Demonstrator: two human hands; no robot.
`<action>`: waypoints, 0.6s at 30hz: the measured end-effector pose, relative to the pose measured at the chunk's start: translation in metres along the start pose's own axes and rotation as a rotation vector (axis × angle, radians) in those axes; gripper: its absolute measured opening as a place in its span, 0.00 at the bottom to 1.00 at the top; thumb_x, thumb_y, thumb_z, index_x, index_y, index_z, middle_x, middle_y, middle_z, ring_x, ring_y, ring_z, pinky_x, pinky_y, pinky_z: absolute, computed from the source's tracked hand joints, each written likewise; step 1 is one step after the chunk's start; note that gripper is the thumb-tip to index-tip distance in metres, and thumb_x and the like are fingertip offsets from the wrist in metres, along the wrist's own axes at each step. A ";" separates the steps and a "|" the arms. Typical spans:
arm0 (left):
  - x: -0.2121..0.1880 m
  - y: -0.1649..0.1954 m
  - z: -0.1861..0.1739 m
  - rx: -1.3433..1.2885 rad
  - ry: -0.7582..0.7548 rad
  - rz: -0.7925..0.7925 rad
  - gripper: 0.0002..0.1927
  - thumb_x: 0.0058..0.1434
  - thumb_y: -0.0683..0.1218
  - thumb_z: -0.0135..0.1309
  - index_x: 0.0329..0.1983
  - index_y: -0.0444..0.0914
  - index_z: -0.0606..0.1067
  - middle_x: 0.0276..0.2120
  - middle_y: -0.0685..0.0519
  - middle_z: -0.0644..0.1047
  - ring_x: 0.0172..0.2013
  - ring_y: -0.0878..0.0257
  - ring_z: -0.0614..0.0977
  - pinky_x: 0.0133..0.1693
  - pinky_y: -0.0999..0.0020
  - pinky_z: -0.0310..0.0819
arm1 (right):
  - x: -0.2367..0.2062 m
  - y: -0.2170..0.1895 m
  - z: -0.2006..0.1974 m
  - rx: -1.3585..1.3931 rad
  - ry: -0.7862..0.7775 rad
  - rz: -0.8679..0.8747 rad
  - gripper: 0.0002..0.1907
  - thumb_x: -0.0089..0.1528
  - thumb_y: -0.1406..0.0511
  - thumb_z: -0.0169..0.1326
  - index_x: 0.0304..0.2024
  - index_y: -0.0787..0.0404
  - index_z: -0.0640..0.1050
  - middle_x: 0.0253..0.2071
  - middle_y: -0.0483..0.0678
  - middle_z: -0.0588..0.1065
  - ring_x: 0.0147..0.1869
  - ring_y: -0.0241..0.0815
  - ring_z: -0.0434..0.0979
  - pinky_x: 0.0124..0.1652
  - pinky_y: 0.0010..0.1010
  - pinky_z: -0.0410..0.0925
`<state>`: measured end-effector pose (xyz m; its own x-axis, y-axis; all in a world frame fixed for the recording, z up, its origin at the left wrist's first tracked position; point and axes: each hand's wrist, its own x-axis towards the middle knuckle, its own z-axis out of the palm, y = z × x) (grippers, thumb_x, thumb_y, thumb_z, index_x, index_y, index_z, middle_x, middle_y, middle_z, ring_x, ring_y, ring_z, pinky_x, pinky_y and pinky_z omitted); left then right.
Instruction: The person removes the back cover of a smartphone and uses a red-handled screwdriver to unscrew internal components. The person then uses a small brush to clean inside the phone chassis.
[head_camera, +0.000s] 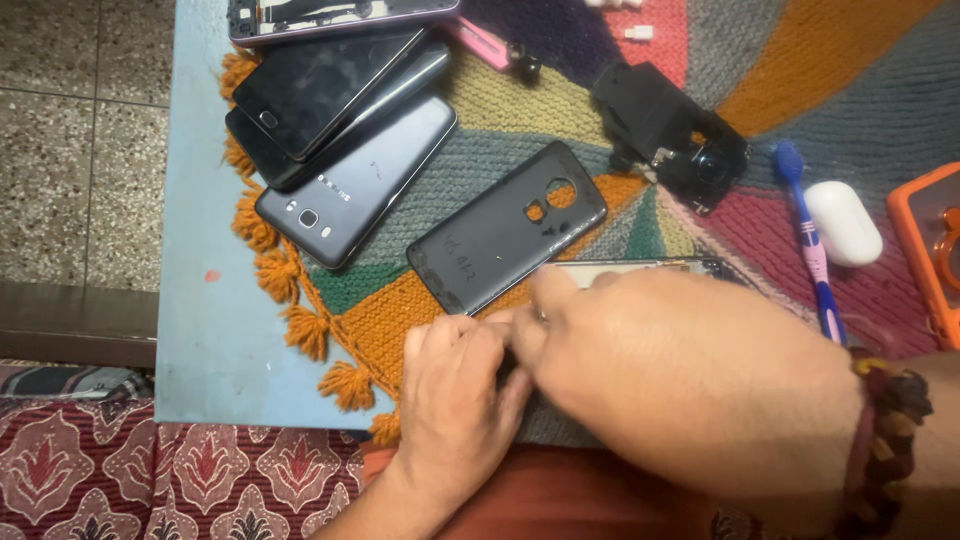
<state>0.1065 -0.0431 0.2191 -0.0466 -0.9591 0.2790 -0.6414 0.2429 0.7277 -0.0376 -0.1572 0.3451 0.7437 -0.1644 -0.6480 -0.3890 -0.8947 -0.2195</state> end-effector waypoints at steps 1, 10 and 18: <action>0.000 0.000 0.000 -0.009 -0.001 0.000 0.19 0.50 0.39 0.66 0.44 0.39 0.74 0.44 0.57 0.81 0.41 0.57 0.77 0.46 0.60 0.65 | -0.001 0.001 -0.001 0.006 -0.036 0.014 0.14 0.54 0.64 0.55 0.41 0.63 0.76 0.38 0.52 0.74 0.42 0.48 0.79 0.39 0.36 0.74; 0.000 0.000 0.000 -0.004 -0.010 -0.012 0.20 0.50 0.39 0.67 0.46 0.40 0.75 0.41 0.56 0.79 0.41 0.56 0.77 0.46 0.59 0.65 | 0.001 0.000 -0.015 -0.116 -0.067 -0.056 0.17 0.55 0.63 0.56 0.43 0.67 0.74 0.42 0.55 0.72 0.40 0.47 0.79 0.37 0.37 0.74; 0.002 0.001 -0.002 -0.001 -0.015 -0.013 0.21 0.49 0.40 0.68 0.46 0.39 0.75 0.40 0.55 0.79 0.40 0.54 0.77 0.45 0.58 0.65 | 0.001 0.002 -0.014 0.063 -0.175 0.115 0.23 0.55 0.63 0.58 0.52 0.60 0.70 0.46 0.50 0.71 0.41 0.45 0.82 0.39 0.34 0.75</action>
<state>0.1072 -0.0449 0.2213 -0.0498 -0.9644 0.2597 -0.6412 0.2302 0.7320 -0.0305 -0.1651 0.3544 0.5891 -0.1845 -0.7868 -0.5031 -0.8456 -0.1784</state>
